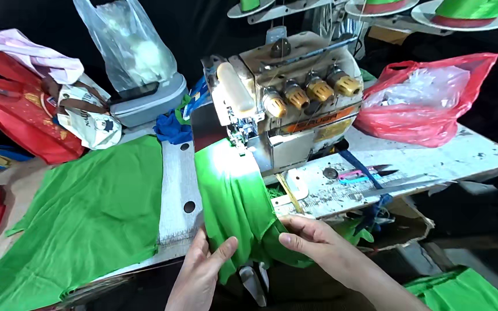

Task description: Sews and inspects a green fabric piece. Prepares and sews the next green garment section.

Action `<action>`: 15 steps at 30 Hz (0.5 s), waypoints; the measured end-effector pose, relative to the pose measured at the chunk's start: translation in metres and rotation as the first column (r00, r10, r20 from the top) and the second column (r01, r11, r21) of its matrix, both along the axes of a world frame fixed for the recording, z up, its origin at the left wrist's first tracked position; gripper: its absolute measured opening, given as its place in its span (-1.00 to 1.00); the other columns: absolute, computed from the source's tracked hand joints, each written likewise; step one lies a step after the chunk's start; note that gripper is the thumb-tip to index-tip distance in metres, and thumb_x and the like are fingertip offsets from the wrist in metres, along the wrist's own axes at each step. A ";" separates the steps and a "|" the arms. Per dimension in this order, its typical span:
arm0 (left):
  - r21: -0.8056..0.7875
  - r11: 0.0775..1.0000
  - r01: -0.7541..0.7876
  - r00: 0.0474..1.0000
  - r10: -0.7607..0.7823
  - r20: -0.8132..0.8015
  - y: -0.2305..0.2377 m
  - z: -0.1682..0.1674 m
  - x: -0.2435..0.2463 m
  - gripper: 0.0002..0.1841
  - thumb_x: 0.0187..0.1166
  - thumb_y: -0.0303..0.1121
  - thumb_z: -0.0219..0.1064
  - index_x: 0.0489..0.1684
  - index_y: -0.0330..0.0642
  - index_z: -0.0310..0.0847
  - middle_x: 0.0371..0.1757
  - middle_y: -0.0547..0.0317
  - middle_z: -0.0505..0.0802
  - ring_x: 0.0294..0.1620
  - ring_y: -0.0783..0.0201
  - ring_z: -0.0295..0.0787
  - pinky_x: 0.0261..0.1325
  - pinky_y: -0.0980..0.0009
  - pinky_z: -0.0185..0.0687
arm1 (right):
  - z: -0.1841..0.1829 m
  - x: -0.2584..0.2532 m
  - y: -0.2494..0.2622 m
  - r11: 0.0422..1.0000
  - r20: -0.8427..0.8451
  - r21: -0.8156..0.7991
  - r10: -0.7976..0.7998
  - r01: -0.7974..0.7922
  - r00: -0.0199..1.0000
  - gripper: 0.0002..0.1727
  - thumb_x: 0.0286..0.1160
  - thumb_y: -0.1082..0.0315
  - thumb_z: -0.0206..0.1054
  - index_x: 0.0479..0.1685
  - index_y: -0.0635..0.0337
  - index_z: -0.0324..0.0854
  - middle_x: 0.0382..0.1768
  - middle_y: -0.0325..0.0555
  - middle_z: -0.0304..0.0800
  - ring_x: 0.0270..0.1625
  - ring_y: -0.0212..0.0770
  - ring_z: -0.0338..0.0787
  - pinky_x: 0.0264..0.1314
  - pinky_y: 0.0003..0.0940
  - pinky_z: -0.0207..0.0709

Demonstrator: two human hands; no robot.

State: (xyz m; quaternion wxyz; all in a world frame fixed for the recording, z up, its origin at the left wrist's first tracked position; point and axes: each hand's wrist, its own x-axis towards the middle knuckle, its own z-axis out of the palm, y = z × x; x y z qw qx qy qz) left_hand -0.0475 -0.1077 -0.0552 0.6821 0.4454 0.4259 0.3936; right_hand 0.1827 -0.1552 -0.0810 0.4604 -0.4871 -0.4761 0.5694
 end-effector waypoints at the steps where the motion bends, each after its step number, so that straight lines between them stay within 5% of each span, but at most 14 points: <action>1: -0.004 0.999 0.052 0.999 -0.051 0.014 -0.004 0.001 -0.002 -0.50 0.58 -0.45 0.33 0.45 -0.42 0.30 0.10 0.02 0.84 0.11 0.24 0.86 0.24 0.26 0.81 | -0.001 -0.001 -0.003 1.000 0.014 -0.008 0.019 -0.019 1.000 -0.64 0.68 0.11 0.29 0.24 0.12 0.71 0.02 -0.33 0.87 0.09 -0.49 0.82 0.24 -0.52 0.69; 4: 0.040 0.984 0.176 0.980 -0.172 -0.098 0.004 0.002 -0.008 -0.70 0.53 -0.32 0.45 0.12 -0.28 0.63 -0.11 0.20 0.92 -0.04 0.37 0.90 0.16 0.35 0.83 | -0.002 -0.006 -0.007 0.999 0.054 0.027 -0.034 0.033 0.998 -0.75 0.64 0.12 0.33 0.01 0.04 0.80 -0.19 -0.38 0.88 -0.09 -0.53 0.82 0.04 -0.57 0.70; 7: 0.306 0.944 0.125 0.909 0.015 -0.417 0.021 0.010 -0.018 -0.94 0.53 -0.33 0.43 -0.24 0.00 0.83 -0.32 0.41 0.92 -0.23 0.53 0.87 -0.08 0.46 0.82 | 0.001 -0.007 -0.009 0.979 0.152 0.123 -0.181 0.163 0.972 -0.89 0.46 0.16 0.49 -0.25 -0.05 0.81 -0.37 -0.44 0.86 -0.27 -0.58 0.80 -0.17 -0.67 0.68; 10: 0.427 0.902 0.071 0.911 0.116 -0.396 0.034 0.015 -0.022 -0.87 0.61 -0.39 0.33 -0.13 0.06 0.81 -0.24 0.43 0.93 -0.20 0.53 0.87 -0.07 0.47 0.83 | 0.000 -0.007 -0.008 0.968 0.146 0.176 -0.205 0.179 0.968 -0.88 0.34 0.22 0.58 -0.30 -0.03 0.76 -0.40 -0.40 0.83 -0.32 -0.55 0.79 -0.22 -0.67 0.67; 13: 0.243 0.965 0.103 0.966 -0.038 -0.257 0.032 0.011 -0.012 -0.78 0.72 -0.35 0.21 0.14 -0.06 0.73 -0.07 0.26 0.93 -0.03 0.39 0.89 0.11 0.33 0.83 | -0.002 -0.010 -0.006 0.990 0.080 0.112 -0.097 0.088 0.992 -0.76 0.34 0.23 0.59 -0.12 0.01 0.67 -0.30 -0.33 0.83 -0.23 -0.47 0.81 -0.13 -0.59 0.70; 15: 0.170 0.971 0.170 0.960 -0.124 -0.251 0.029 0.004 -0.006 -0.76 0.61 -0.21 0.37 0.12 -0.03 0.73 -0.10 0.31 0.93 -0.04 0.43 0.88 0.11 0.36 0.82 | -0.003 -0.012 -0.005 0.996 0.105 0.093 -0.026 0.016 0.994 -0.69 0.39 0.18 0.56 0.01 0.03 0.64 -0.21 -0.32 0.83 -0.16 -0.48 0.81 -0.07 -0.56 0.70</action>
